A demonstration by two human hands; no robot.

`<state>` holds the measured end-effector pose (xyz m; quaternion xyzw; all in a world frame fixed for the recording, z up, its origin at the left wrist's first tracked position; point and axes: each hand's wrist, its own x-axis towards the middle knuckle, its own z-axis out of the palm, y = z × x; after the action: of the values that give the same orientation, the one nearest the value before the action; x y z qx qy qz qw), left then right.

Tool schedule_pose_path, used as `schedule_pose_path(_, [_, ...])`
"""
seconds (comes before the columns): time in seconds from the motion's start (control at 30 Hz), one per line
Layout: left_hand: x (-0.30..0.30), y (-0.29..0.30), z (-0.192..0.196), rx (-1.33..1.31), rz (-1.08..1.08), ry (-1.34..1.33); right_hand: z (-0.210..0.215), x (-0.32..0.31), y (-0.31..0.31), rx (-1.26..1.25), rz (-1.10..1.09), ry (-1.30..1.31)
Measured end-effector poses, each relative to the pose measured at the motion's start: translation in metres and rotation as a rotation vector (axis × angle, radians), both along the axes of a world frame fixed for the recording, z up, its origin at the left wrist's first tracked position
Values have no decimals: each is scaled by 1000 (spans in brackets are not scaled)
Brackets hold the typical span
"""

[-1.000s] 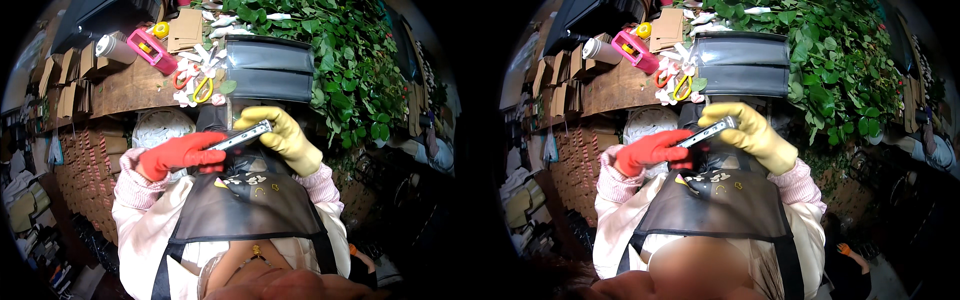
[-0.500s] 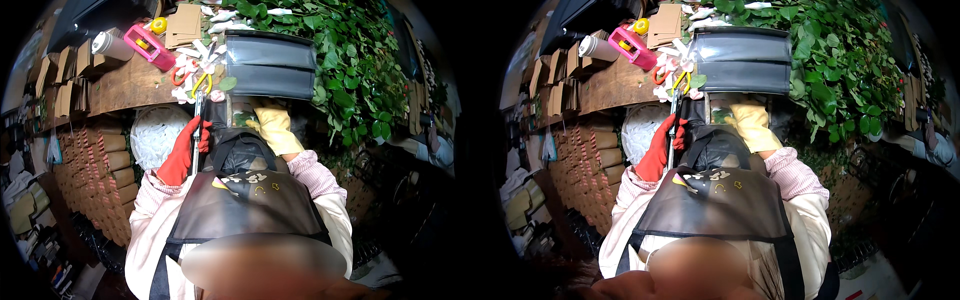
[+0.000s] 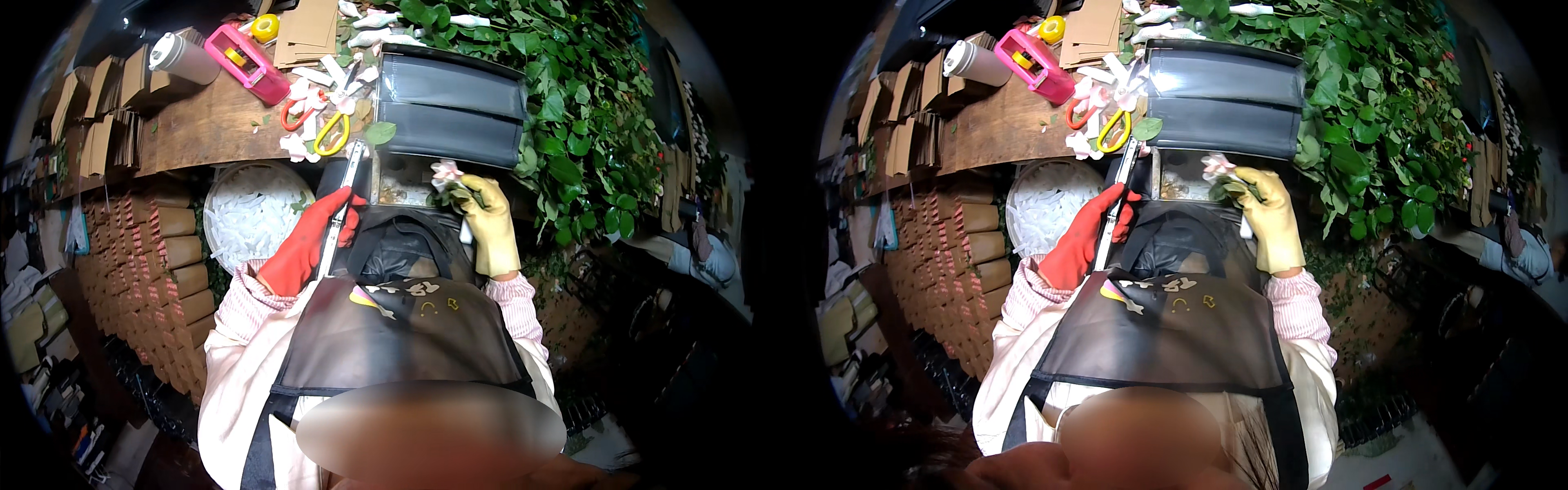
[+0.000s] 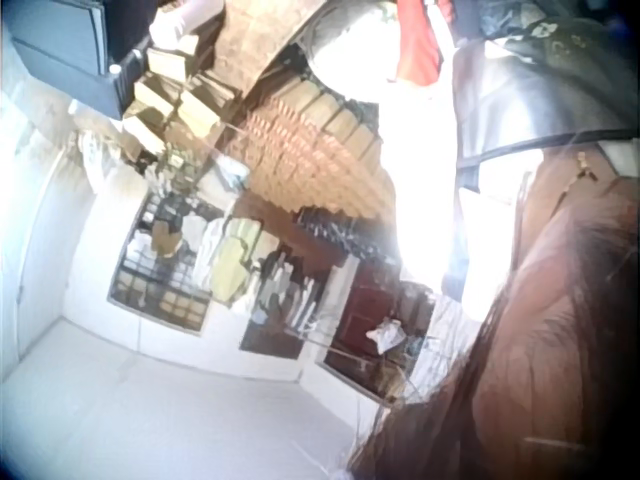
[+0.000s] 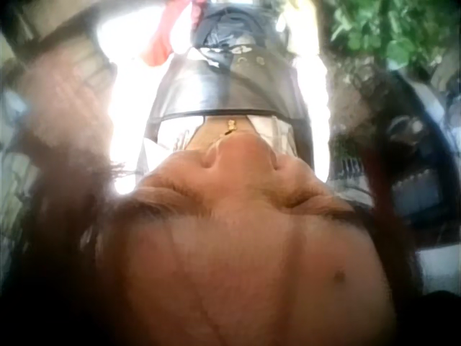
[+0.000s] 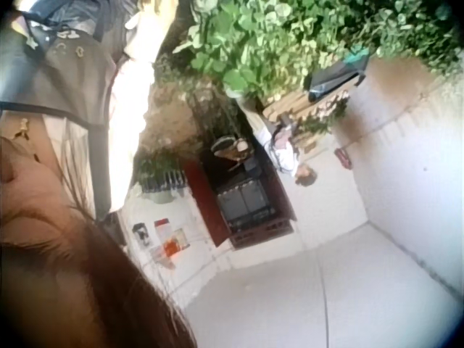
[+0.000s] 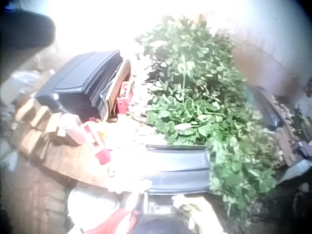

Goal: The person sorts rose buds into a small black box, then uses a stapler to seal a small packet.

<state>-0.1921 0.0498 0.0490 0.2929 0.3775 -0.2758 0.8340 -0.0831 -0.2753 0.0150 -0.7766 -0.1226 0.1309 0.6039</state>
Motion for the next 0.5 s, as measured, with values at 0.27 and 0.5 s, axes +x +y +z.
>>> schedule_pose_path(0.27, [10,-6,8,76,-88,68,31,-5,-26,279,-94,378])
schedule_pose_path(0.5, [7,-4,3,56,-63,57,38,-12,-74,350,-58,579])
